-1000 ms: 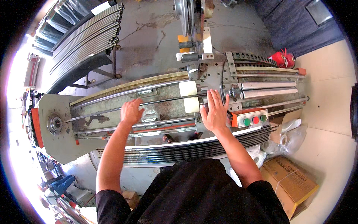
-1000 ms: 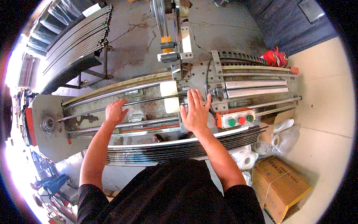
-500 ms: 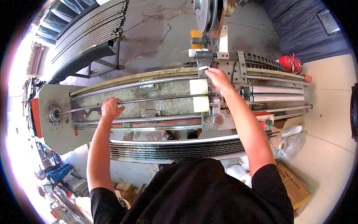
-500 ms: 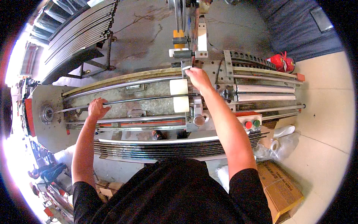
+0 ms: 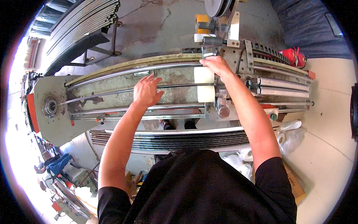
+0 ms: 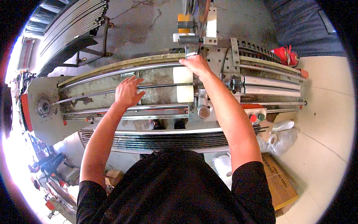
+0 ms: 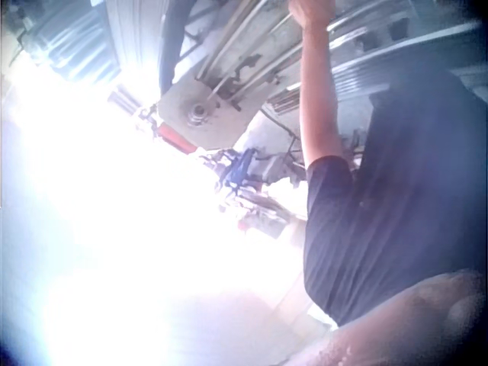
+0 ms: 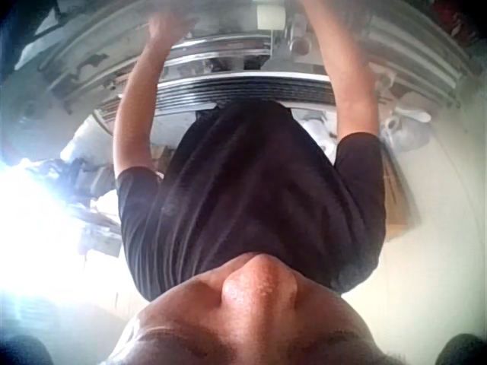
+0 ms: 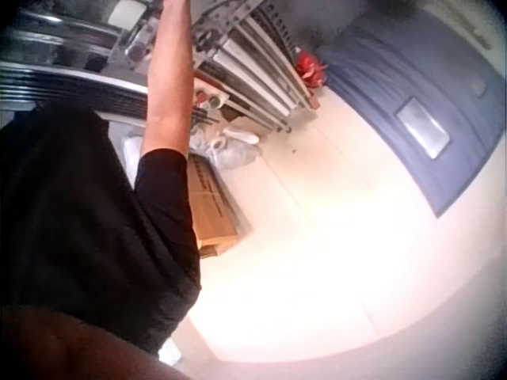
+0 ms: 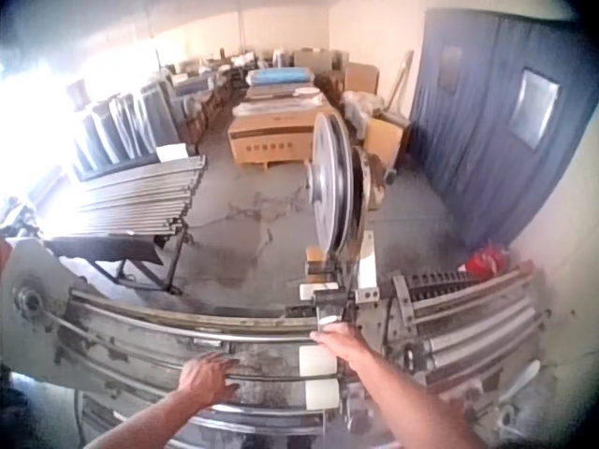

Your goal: The person operates a metal fabrication machine by loading metal rods into the rollers and applying tape to the material.

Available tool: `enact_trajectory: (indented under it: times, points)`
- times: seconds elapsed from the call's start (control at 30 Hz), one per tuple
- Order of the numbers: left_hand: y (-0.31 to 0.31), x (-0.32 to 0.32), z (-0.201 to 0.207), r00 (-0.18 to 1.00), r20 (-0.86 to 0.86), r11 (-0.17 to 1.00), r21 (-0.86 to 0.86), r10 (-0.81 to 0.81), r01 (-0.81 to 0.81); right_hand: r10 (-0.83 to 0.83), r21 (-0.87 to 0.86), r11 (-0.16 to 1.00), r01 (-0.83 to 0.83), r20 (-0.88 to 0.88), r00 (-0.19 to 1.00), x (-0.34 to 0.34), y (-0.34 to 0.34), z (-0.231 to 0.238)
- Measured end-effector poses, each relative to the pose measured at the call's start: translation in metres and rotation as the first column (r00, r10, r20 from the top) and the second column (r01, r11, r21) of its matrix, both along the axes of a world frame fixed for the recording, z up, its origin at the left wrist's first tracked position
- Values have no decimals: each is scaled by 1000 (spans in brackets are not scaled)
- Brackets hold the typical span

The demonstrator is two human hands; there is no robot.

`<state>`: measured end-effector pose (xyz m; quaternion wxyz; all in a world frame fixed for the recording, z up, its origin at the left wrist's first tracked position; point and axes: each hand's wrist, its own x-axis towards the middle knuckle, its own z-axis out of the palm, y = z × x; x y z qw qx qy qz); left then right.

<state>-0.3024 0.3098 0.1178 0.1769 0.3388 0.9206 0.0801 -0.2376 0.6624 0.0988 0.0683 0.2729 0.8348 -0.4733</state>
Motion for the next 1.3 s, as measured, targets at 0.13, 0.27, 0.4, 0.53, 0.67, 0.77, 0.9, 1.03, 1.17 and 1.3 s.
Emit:
enact_trajectory:
  times: [0.13,0.27,0.4,0.53,0.67,0.77,0.9,1.03,1.17,1.3]
  points:
    - [43,19,14,996,48,993,97,-69,64,7,43,999,-16,211,978,-7,-8,24]
    - [80,37,16,986,56,978,146,-158,148,36,72,996,-51,191,981,-8,-4,19]
    - [104,51,18,980,58,963,204,-192,177,-167,18,986,167,-5,986,-7,-10,28]
    - [109,55,14,978,42,966,174,-203,193,-141,40,988,152,-209,968,7,-21,57]
    - [104,59,6,975,-43,947,229,-220,224,-249,-461,871,170,-116,962,48,-38,88]
    - [105,60,7,971,-56,941,242,-231,238,-368,-695,666,271,9,930,79,-50,109]
    - [110,63,12,975,-51,955,195,-216,222,-447,-782,549,296,25,894,122,-67,114]
    - [110,64,20,974,-33,957,179,-226,228,-507,-768,535,352,42,861,166,-99,108]
    - [109,65,15,972,-96,948,221,-213,230,-537,-729,570,380,19,843,212,-128,74]
    - [117,67,13,974,-98,955,200,-205,221,-517,-634,653,416,28,855,256,-140,27]
